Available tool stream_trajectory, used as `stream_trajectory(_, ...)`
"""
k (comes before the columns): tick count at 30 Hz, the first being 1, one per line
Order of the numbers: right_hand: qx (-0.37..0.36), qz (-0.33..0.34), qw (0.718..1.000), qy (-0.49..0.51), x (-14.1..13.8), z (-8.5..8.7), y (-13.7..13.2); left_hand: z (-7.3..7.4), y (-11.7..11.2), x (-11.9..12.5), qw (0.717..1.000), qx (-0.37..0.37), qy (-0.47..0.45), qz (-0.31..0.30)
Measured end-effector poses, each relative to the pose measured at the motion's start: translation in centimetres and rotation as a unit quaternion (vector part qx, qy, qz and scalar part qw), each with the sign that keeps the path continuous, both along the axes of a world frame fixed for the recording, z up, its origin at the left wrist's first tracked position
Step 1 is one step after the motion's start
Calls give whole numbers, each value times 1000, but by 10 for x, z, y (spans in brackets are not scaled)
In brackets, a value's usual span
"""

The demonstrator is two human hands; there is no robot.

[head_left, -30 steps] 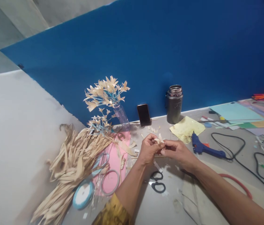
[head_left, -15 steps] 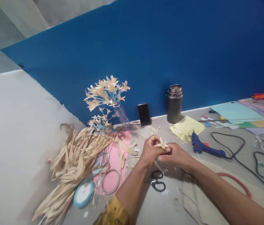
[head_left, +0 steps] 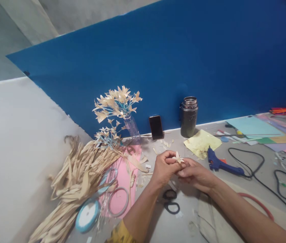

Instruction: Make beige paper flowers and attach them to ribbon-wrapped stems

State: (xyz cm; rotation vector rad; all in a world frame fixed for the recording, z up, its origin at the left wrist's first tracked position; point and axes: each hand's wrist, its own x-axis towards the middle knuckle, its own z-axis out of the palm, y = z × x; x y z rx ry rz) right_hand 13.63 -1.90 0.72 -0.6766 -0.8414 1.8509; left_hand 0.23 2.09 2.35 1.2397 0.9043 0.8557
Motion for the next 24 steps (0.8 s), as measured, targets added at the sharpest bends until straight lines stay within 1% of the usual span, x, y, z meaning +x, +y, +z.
stream_trajectory(2,15,12,1000,-4,2,1,-1,1,2,-3,1000,5,-1,-24)
stream_trajectory(5,20,3,999,-30,3,2,-1,1,8,-12,996,12,3,-89)
stream_trajectory(7,27,3,999,-40,5,1,0,1,12,-18,994,11,-4,-110)
stream_trajectory(8,33,5,998,-44,5,0,0,0,14,-20,994,13,-8,-106)
stream_trajectory(10,44,8,998,-51,6,-1,1,-2,16,-22,996,35,-2,-76)
stream_trajectory(12,47,9,997,-59,7,-2,1,-3,16,-20,994,91,40,-36)
stream_trajectory(15,50,1,995,-84,5,-4,2,-5,12,-16,973,207,105,17)
stream_trajectory(17,51,-16,993,-109,4,-5,3,-7,9,-13,956,266,117,33)
stream_trajectory(18,51,-23,991,-119,3,-6,4,-9,8,-12,951,283,117,36)
stream_trajectory(21,51,-26,991,-124,4,-7,4,-14,5,-10,947,301,107,40)
stream_trajectory(24,49,-9,992,-120,4,-7,3,-17,3,-8,953,285,91,53)
